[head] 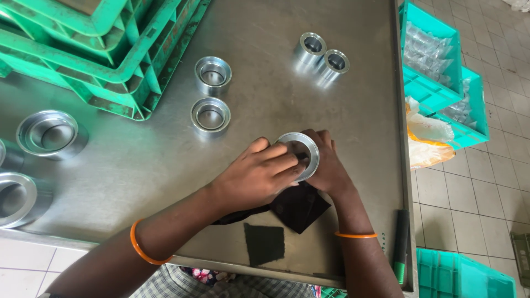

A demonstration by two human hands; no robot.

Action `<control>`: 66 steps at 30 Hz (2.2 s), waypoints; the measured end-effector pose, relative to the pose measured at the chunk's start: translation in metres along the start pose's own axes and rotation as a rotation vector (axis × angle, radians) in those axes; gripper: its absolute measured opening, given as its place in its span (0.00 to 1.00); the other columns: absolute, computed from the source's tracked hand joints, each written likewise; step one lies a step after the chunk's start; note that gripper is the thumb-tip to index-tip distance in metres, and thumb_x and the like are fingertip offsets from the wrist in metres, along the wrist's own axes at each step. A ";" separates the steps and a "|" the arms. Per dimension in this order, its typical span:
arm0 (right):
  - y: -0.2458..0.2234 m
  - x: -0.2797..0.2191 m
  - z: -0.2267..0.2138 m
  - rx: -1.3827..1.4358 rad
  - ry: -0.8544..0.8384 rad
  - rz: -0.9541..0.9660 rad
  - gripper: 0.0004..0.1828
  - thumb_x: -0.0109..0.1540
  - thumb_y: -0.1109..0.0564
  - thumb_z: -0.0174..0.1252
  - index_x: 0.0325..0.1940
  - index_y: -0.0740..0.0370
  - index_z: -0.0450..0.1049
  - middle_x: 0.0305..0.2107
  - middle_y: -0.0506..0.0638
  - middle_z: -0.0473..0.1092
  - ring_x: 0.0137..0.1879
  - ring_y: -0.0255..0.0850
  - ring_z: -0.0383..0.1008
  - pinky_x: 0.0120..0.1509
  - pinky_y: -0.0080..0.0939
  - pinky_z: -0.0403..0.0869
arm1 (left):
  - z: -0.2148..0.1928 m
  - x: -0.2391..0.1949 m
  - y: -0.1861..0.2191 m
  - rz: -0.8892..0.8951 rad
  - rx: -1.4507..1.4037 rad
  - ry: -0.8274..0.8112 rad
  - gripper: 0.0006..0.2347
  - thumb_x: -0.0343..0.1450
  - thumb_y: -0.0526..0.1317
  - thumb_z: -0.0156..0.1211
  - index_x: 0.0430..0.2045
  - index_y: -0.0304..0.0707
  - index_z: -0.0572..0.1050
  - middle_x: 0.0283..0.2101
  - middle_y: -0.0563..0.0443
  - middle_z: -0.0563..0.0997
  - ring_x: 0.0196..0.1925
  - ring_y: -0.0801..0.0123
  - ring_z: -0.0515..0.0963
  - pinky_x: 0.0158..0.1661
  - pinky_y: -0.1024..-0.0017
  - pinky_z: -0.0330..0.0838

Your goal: Inspecting, wiping, and marking metal rings on a fabrication floor table.

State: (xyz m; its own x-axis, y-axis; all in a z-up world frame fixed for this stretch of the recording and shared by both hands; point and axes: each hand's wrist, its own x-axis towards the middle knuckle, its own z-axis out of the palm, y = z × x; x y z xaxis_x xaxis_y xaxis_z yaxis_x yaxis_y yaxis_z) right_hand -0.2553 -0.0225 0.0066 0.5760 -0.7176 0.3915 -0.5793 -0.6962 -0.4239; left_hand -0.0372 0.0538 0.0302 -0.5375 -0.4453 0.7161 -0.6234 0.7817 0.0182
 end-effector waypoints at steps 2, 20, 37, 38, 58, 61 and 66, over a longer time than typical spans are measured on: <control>-0.001 0.001 0.002 -0.116 -0.084 -0.031 0.26 0.50 0.47 0.68 0.51 0.55 0.79 0.42 0.53 0.73 0.50 0.55 0.65 0.56 0.53 0.63 | 0.006 0.000 0.002 -0.099 -0.230 -0.050 0.16 0.67 0.43 0.68 0.46 0.36 0.79 0.46 0.53 0.78 0.49 0.67 0.75 0.46 0.62 0.65; 0.015 0.007 0.008 0.730 -0.202 0.251 0.52 0.65 0.17 0.28 0.55 0.61 0.79 0.30 0.43 0.58 0.34 0.37 0.57 0.39 0.38 0.61 | 0.057 -0.013 0.007 -0.433 -0.825 -0.292 0.18 0.64 0.48 0.73 0.35 0.31 0.77 0.36 0.43 0.83 0.41 0.56 0.82 0.46 0.62 0.71; 0.000 0.016 -0.004 0.514 -0.346 0.085 0.48 0.68 0.20 0.26 0.65 0.55 0.74 0.52 0.54 0.66 0.65 0.49 0.61 0.76 0.53 0.58 | 0.056 -0.008 0.007 -0.583 -1.021 -0.476 0.16 0.66 0.41 0.63 0.44 0.33 0.75 0.38 0.44 0.82 0.43 0.58 0.82 0.53 0.54 0.70; -0.005 0.015 -0.004 0.485 -0.355 0.081 0.49 0.67 0.19 0.25 0.66 0.55 0.73 0.51 0.54 0.67 0.64 0.48 0.61 0.75 0.52 0.58 | 0.062 -0.013 0.009 -0.465 -0.909 -0.426 0.15 0.65 0.40 0.63 0.44 0.32 0.76 0.39 0.43 0.82 0.45 0.57 0.80 0.59 0.54 0.64; -0.037 0.021 -0.004 0.329 -0.297 -0.074 0.43 0.71 0.26 0.25 0.73 0.53 0.69 0.38 0.48 0.68 0.46 0.41 0.64 0.55 0.45 0.65 | 0.075 -0.024 0.005 -0.595 -0.994 -0.530 0.13 0.64 0.35 0.62 0.39 0.29 0.73 0.34 0.45 0.78 0.38 0.62 0.80 0.42 0.64 0.75; 0.001 0.015 0.003 0.493 -0.275 0.121 0.37 0.73 0.31 0.32 0.70 0.54 0.73 0.27 0.50 0.62 0.35 0.41 0.61 0.45 0.44 0.66 | 0.069 -0.018 0.001 -0.590 -1.073 -0.444 0.13 0.65 0.35 0.61 0.42 0.28 0.74 0.35 0.45 0.80 0.38 0.65 0.81 0.43 0.66 0.76; 0.030 0.001 0.007 0.263 -0.106 0.133 0.25 0.74 0.40 0.43 0.62 0.56 0.76 0.29 0.52 0.65 0.35 0.42 0.66 0.42 0.43 0.67 | 0.062 -0.016 0.002 -0.717 -1.232 -0.366 0.19 0.66 0.37 0.62 0.51 0.32 0.72 0.38 0.49 0.81 0.41 0.71 0.80 0.44 0.69 0.74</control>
State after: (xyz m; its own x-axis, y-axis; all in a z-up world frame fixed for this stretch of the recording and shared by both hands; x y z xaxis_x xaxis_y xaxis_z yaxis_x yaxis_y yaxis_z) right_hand -0.2675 -0.0438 -0.0113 0.5699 -0.7867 0.2373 -0.4923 -0.5581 -0.6679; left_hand -0.0650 0.0354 -0.0247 -0.5563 -0.8262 0.0886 -0.0470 0.1377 0.9894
